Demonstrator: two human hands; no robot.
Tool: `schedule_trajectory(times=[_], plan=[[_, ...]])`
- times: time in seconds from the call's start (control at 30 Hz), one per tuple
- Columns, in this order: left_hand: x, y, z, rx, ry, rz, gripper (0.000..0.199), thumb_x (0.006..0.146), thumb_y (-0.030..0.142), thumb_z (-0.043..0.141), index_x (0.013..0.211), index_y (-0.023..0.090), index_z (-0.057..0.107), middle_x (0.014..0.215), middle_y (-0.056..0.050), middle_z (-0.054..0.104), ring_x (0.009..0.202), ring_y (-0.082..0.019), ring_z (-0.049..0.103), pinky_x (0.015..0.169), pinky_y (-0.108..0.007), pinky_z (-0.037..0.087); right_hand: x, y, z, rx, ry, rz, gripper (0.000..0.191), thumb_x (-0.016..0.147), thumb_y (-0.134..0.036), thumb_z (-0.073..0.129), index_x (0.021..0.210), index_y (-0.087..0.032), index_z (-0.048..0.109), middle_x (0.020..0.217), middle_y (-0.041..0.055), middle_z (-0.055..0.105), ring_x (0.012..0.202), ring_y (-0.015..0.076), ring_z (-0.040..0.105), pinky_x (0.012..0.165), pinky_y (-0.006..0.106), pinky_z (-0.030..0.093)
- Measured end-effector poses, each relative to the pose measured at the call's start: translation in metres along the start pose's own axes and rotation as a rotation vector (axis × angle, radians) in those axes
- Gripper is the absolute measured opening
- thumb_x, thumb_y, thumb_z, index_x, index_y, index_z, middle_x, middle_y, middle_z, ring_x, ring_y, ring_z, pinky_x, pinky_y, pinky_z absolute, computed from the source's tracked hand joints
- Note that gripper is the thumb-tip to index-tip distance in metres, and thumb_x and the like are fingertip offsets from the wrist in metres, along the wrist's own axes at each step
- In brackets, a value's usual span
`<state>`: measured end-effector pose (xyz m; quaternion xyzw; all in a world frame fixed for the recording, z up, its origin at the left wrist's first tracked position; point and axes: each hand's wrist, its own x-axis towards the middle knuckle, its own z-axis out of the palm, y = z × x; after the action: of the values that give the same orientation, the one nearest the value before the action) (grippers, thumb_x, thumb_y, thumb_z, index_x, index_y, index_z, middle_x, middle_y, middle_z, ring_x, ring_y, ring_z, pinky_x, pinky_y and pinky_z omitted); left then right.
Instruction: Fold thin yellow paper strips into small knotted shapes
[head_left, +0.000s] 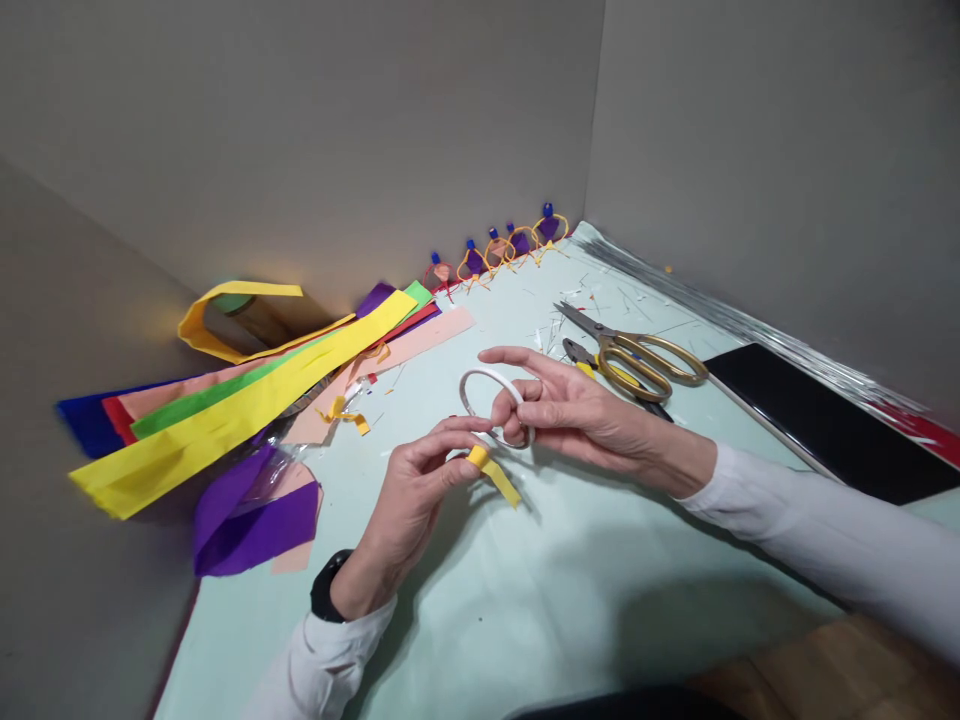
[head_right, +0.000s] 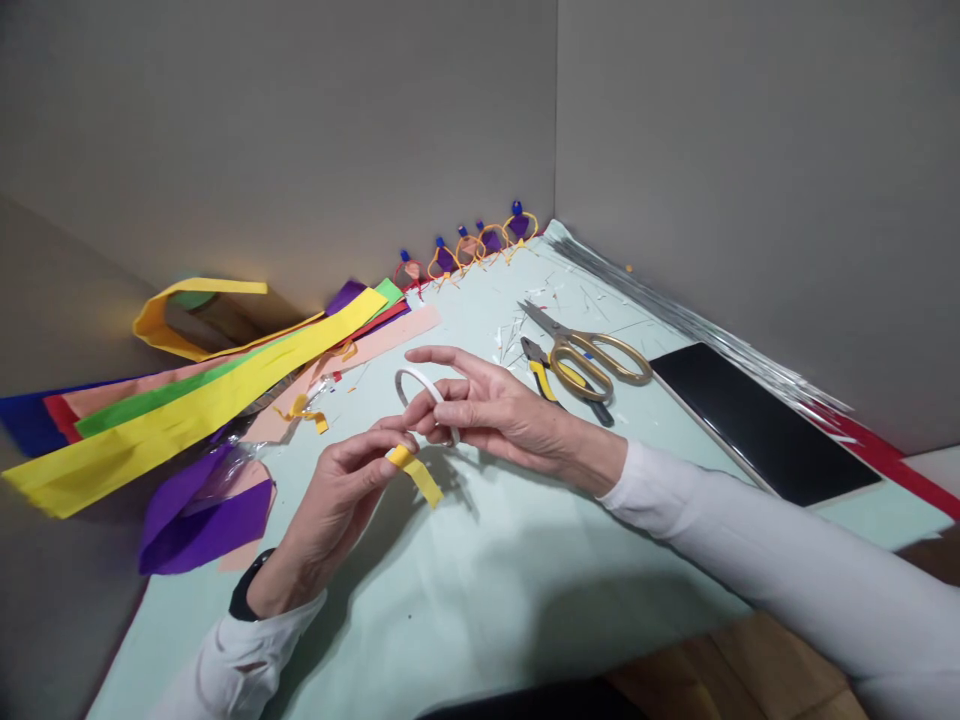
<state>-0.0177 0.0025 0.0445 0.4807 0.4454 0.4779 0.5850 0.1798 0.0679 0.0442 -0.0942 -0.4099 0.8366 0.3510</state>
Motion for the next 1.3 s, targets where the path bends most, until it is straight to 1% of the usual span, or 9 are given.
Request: schedule_trajectory(times=[0.23,0.4,0.57,0.8,0.93,1.03,1.13,1.23,1.3], plan=[[-0.002,0.000,-0.001,-0.045,0.000,0.056,0.007,0.077,0.023,0.076,0.083,0.021,0.079,0.120,-0.010,0.066,0.124,-0.028,0.052,0.094,-0.033,0.045,-0.003,-0.003,0.005,-0.355,-0.046,-0.011,0.031,0.087,-0.014,0.061,0.114,-0.022,0.048,0.087,0.0002,0.072,0.077,0.0115,0.065,0.076,0.026,0.050],[-0.005,0.001,0.000,-0.047,0.004,0.084,0.007,0.075,0.024,0.078,0.082,0.022,0.079,0.091,-0.009,0.071,0.126,-0.029,0.049,0.095,-0.035,0.045,-0.006,0.000,0.007,-0.650,0.027,-0.031,0.012,0.089,-0.019,0.060,0.093,-0.021,0.049,0.083,0.0001,0.073,0.074,0.0129,0.065,0.071,0.025,0.048],[-0.005,0.005,0.002,-0.016,0.056,0.074,0.006,0.073,0.026,0.078,0.078,0.022,0.078,0.089,-0.008,0.069,0.118,-0.029,0.054,0.085,-0.032,0.050,-0.005,0.005,-0.002,-1.178,0.024,-0.280,0.007,0.091,-0.023,0.059,0.086,-0.020,0.055,0.074,-0.0017,0.065,0.064,0.0119,0.059,0.062,0.023,0.042],[-0.003,0.000,0.000,-0.042,0.007,0.030,0.011,0.077,0.027,0.075,0.084,0.020,0.078,0.102,-0.009,0.065,0.080,-0.016,0.059,0.062,-0.023,0.050,-0.004,0.016,-0.016,-1.699,-0.258,-0.607,0.019,0.099,-0.019,0.044,0.095,-0.016,0.063,0.079,0.0082,0.065,0.074,0.0187,0.056,0.068,0.031,0.044],[-0.003,0.000,-0.004,0.013,0.020,0.095,0.010,0.074,0.027,0.078,0.081,0.020,0.078,0.095,-0.008,0.064,0.085,-0.018,0.059,0.065,-0.024,0.050,-0.004,0.012,-0.011,-1.566,-0.197,-0.818,0.017,0.095,-0.019,0.052,0.109,-0.017,0.060,0.101,0.0125,0.069,0.094,0.0233,0.060,0.083,0.039,0.048],[-0.003,0.001,-0.008,0.129,-0.016,0.180,0.008,0.073,0.024,0.079,0.082,0.022,0.079,0.090,-0.008,0.066,0.090,-0.021,0.060,0.075,-0.028,0.051,-0.003,0.005,-0.009,-1.410,0.171,-0.851,0.014,0.090,-0.016,0.056,0.102,-0.019,0.062,0.095,0.0093,0.069,0.091,0.0224,0.061,0.084,0.039,0.048],[-0.004,0.004,-0.009,0.273,-0.081,0.256,0.009,0.074,0.022,0.079,0.083,0.024,0.080,0.088,-0.008,0.070,0.091,-0.021,0.060,0.082,-0.031,0.050,0.001,-0.001,-0.014,-1.185,0.423,-0.561,0.010,0.090,-0.022,0.057,0.097,-0.019,0.063,0.095,0.0075,0.068,0.087,0.0198,0.062,0.083,0.037,0.049],[-0.006,0.006,-0.006,0.372,-0.150,0.274,0.013,0.073,0.020,0.079,0.085,0.025,0.081,0.089,-0.009,0.072,0.088,-0.021,0.062,0.082,-0.032,0.050,0.006,-0.002,-0.023,-0.811,0.254,-0.190,0.024,0.091,-0.033,0.059,0.108,-0.017,0.064,0.103,0.0084,0.070,0.092,0.0187,0.064,0.080,0.033,0.050],[-0.006,0.006,-0.004,0.407,-0.172,0.271,0.014,0.074,0.020,0.079,0.086,0.026,0.081,0.091,-0.009,0.073,0.089,-0.022,0.063,0.082,-0.032,0.051,0.008,-0.001,-0.028,-0.656,0.153,-0.096,0.024,0.090,-0.035,0.060,0.100,-0.015,0.068,0.094,0.0076,0.071,0.085,0.0164,0.065,0.075,0.029,0.050]])
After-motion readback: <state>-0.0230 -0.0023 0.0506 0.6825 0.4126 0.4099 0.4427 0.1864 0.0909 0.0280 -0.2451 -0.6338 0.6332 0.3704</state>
